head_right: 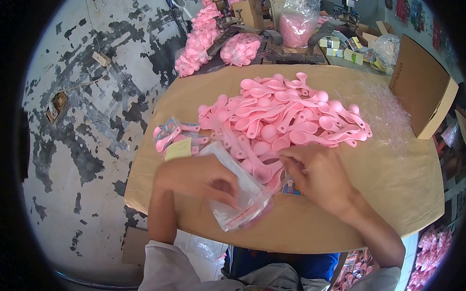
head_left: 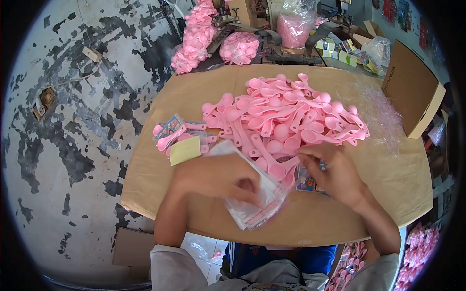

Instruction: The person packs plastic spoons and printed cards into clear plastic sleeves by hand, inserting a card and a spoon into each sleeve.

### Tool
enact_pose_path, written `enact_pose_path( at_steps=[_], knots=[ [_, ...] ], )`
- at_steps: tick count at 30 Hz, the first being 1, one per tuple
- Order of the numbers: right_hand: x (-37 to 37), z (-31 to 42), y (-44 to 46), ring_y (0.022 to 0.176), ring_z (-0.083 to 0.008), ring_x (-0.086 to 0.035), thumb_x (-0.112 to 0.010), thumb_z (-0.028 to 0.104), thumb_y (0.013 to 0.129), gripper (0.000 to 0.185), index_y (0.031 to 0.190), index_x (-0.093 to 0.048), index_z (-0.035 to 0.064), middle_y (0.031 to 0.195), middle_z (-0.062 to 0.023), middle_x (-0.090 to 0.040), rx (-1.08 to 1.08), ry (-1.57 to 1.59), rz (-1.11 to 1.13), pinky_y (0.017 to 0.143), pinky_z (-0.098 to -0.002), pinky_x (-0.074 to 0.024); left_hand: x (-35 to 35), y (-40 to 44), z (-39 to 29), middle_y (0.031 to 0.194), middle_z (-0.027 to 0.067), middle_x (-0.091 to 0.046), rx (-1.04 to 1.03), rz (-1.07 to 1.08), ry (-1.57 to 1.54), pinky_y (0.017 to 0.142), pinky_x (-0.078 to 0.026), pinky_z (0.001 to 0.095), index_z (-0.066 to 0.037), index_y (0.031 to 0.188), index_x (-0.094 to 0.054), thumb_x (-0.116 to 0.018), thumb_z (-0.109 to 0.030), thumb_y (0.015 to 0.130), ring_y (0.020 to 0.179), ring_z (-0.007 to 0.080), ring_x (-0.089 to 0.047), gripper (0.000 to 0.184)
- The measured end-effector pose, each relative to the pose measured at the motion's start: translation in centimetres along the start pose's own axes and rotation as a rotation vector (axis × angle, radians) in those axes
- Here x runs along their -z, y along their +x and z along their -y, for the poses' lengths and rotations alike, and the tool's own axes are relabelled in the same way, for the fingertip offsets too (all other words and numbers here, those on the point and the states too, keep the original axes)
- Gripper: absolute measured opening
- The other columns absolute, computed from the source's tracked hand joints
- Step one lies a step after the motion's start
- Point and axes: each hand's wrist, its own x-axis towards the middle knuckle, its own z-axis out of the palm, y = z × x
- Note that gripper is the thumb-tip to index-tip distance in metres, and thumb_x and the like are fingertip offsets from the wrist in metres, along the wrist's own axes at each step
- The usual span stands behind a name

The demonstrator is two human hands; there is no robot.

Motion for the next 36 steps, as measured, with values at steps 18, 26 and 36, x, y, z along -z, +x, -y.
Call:
enact_pose_path(
  at_steps=[18,26,36],
  knots=[
    [4.1,-0.6,-1.1,0.061,-0.0246,-0.065,-0.065,0.004,0.082,0.015,0.094,-0.07,-0.0015,0.08,-0.0173,-0.069,0.0,-0.015,-0.143,0.059,-0.0334,-0.0507,3.9,-6.7,9.8,0.106,0.0066,-0.062,0.429,-0.527,0.092,0.081,-0.048,0.029,-0.003,0.118,-0.062,-0.07,-0.004,0.07,0.095,0.0164,-0.058,0.049],
    [3.9,-0.6,-0.9,0.062,-0.025,-0.066,-0.065,0.003,0.082,0.013,0.093,-0.071,-0.0011,0.078,-0.0175,-0.069,0.008,-0.005,-0.155,0.06,-0.0338,-0.0514,4.2,-7.8,10.1,0.095,0.0106,-0.067,0.452,-0.846,0.307,0.068,-0.049,0.0306,0.003,0.103,-0.066,-0.058,0.004,0.076,0.071,0.0163,-0.062,0.028],
    [3.6,-0.3,-0.8,0.063,-0.0262,-0.067,-0.064,0.003,0.08,0.013,0.09,-0.071,-0.0003,0.077,-0.0165,-0.069,0.022,-0.088,-0.154,0.062,-0.0348,-0.0524,2.3,-6.8,5.3,0.106,0.0091,-0.064,0.256,-0.559,0.122,0.086,-0.048,0.0287,0.0,0.105,-0.061,-0.06,0.008,0.072,0.098,0.0177,-0.061,0.034]
  ],
)
